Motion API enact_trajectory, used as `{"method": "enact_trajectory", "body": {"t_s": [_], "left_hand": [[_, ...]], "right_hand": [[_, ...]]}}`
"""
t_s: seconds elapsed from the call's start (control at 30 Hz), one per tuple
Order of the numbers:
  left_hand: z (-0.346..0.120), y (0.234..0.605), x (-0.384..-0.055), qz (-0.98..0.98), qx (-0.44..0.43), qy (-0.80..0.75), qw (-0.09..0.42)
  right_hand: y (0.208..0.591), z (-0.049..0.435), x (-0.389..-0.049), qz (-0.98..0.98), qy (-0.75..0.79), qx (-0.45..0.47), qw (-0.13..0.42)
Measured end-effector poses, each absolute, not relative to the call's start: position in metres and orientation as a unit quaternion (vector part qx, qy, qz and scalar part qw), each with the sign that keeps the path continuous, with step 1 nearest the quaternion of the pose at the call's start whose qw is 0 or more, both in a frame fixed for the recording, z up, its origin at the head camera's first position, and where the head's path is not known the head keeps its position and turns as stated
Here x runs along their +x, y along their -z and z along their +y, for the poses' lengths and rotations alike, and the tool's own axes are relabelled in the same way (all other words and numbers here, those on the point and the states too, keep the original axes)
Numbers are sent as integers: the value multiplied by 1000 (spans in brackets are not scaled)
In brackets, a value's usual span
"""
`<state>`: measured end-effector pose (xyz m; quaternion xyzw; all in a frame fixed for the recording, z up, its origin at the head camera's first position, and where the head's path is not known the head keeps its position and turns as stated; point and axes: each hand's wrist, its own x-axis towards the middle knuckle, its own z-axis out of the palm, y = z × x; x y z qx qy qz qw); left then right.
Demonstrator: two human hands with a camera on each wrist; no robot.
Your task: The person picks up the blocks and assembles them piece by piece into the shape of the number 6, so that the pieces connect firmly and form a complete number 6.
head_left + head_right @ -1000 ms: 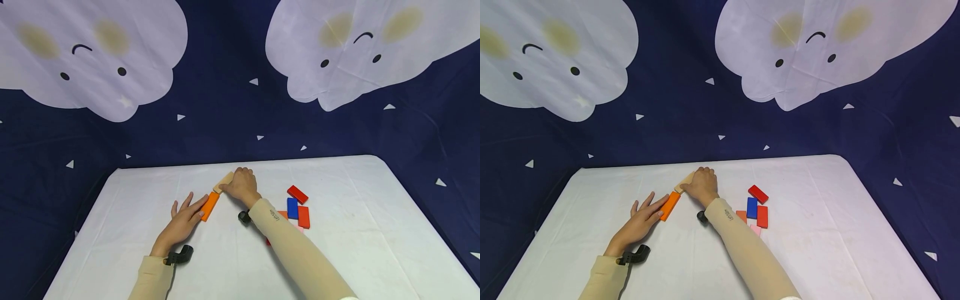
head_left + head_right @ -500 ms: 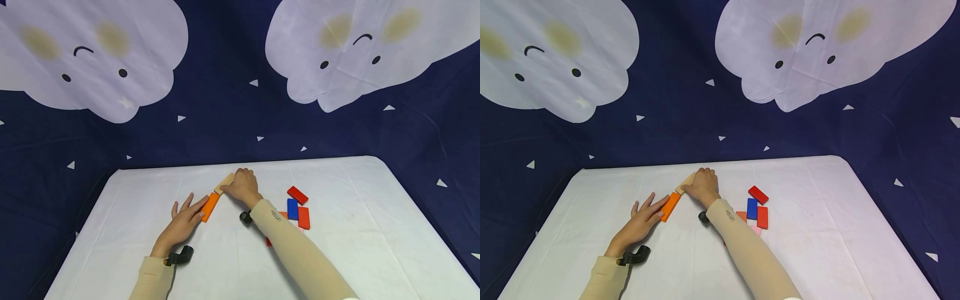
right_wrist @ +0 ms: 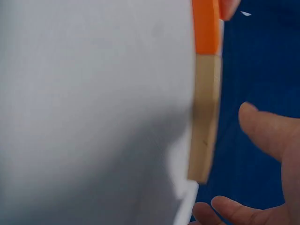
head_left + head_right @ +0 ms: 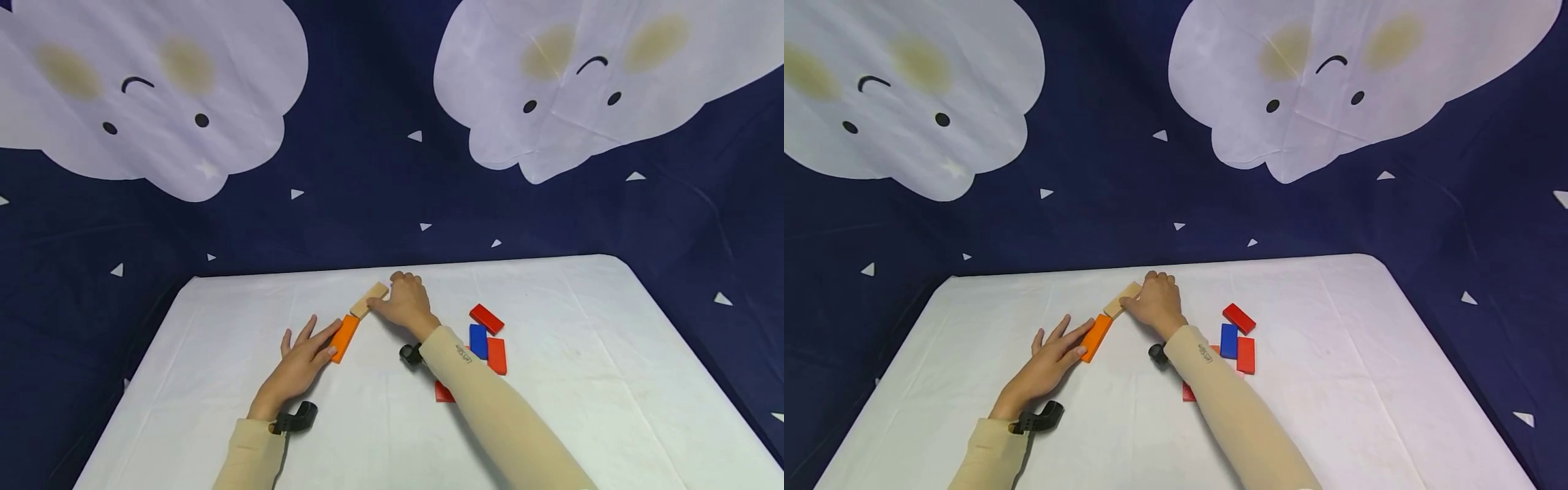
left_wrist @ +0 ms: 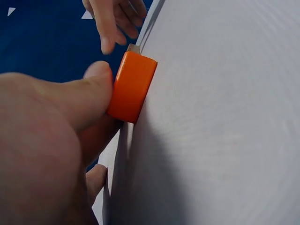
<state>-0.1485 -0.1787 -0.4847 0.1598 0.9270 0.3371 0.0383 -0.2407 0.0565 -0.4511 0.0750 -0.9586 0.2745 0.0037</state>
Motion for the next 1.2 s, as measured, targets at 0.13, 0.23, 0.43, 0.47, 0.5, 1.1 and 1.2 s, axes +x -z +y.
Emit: {"method": "enact_trajectory", "body": {"t_s": [0.13,0.23,0.43,0.47,0.5,1.1,1.2], "left_hand": [[-181,484,-149,925,160,-343,39],[-181,482,-149,923,163,-347,36],[-181,480,-152,919,171,-354,28],[-181,480,-153,919,173,-353,27],[-181,479,-155,918,175,-354,27],[-184,469,-188,917,235,-319,52],[-182,467,-192,913,251,-318,54]], "right_hand": [[443,73,-237,-951,-297,84,14],[437,86,-232,-948,-303,92,16],[425,109,-216,-946,-305,109,17],[423,112,-213,-946,-305,112,19],[421,115,-209,-945,-304,115,21],[431,167,-118,-947,-273,149,73],[433,170,-105,-952,-257,147,82]]}}
